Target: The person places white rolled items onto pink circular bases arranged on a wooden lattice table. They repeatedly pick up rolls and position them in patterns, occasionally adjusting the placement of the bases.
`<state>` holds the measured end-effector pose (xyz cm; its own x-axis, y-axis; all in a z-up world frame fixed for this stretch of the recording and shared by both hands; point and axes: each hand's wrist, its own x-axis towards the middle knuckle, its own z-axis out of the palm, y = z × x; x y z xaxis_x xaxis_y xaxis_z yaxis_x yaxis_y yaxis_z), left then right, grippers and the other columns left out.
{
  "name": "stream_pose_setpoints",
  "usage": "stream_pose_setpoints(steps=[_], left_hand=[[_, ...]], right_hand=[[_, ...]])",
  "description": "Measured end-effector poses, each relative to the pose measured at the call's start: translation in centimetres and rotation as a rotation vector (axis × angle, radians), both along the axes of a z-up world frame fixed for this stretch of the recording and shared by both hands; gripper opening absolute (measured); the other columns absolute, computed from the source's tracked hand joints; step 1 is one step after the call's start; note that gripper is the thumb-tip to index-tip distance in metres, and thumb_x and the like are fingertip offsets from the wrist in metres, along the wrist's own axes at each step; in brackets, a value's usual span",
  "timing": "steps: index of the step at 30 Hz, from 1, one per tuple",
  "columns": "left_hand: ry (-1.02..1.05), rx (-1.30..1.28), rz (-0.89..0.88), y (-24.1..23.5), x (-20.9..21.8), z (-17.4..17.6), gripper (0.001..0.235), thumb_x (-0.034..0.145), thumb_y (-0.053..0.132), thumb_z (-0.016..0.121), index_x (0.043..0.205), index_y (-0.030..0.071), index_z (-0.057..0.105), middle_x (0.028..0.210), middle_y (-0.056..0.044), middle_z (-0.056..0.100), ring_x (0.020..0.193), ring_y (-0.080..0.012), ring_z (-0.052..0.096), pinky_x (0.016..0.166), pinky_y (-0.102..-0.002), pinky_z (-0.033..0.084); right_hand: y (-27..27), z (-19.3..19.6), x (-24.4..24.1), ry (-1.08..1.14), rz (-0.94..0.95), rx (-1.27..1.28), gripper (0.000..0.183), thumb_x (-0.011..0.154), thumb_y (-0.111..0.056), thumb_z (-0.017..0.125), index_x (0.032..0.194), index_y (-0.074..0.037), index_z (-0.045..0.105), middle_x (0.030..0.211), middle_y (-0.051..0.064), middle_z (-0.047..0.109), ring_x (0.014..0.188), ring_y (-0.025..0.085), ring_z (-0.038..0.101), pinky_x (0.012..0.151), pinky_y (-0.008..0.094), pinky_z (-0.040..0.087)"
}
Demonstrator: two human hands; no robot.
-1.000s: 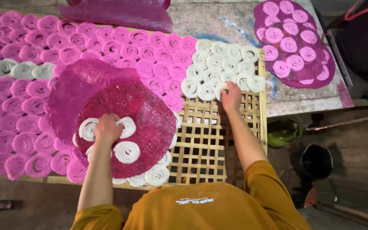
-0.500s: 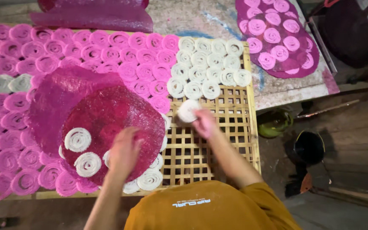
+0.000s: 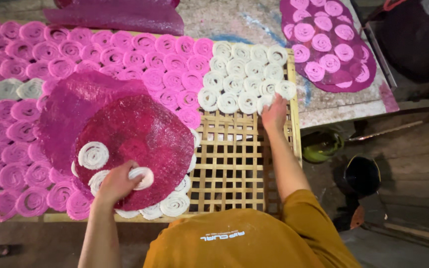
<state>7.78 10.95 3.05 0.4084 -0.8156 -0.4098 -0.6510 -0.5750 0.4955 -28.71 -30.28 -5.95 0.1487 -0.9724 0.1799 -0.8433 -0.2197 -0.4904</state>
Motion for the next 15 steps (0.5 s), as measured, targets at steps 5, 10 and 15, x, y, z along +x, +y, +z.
stream_pose_setpoints(steps=[5, 10, 15], left_hand=[[0.138, -0.048, 0.111, -6.2, -4.9, 6.4, 0.041, 0.091, 0.036, 0.072, 0.125, 0.015, 0.064, 0.105, -0.015, 0.076, 0.093, -0.029, 0.074, 0.083, -0.044, 0.059], [0.245, -0.139, 0.079, -10.2, -9.4, 7.8, 0.04, 0.087, 0.031, 0.074, 0.124, 0.02, 0.065, 0.116, -0.003, 0.071, 0.092, -0.0181, 0.072, 0.08, -0.039, 0.059], [-0.213, -0.358, 0.578, -3.9, 1.6, 1.2, 0.044, 0.095, 0.023, 0.074, 0.132, 0.003, 0.063, 0.133, -0.022, 0.058, 0.116, -0.0344, 0.06, 0.099, -0.048, 0.051]], right_hand=[[8.9, 6.1, 6.1, -0.37, -0.01, 0.392, 0.065, 0.097, -0.026, 0.058, 0.152, -0.004, 0.032, 0.127, 0.016, 0.065, 0.111, 0.026, 0.067, 0.096, 0.046, 0.058], [17.3, 6.4, 8.0, -1.333, 0.09, 1.488, 0.053, 0.1, -0.033, 0.047, 0.136, 0.006, 0.049, 0.117, 0.022, 0.068, 0.101, 0.028, 0.071, 0.084, 0.032, 0.064], [7.3, 2.0, 0.5, -1.027, -0.178, 0.845, 0.04, 0.095, -0.002, 0.058, 0.135, 0.003, 0.056, 0.114, 0.019, 0.07, 0.092, 0.026, 0.069, 0.067, 0.034, 0.056]])
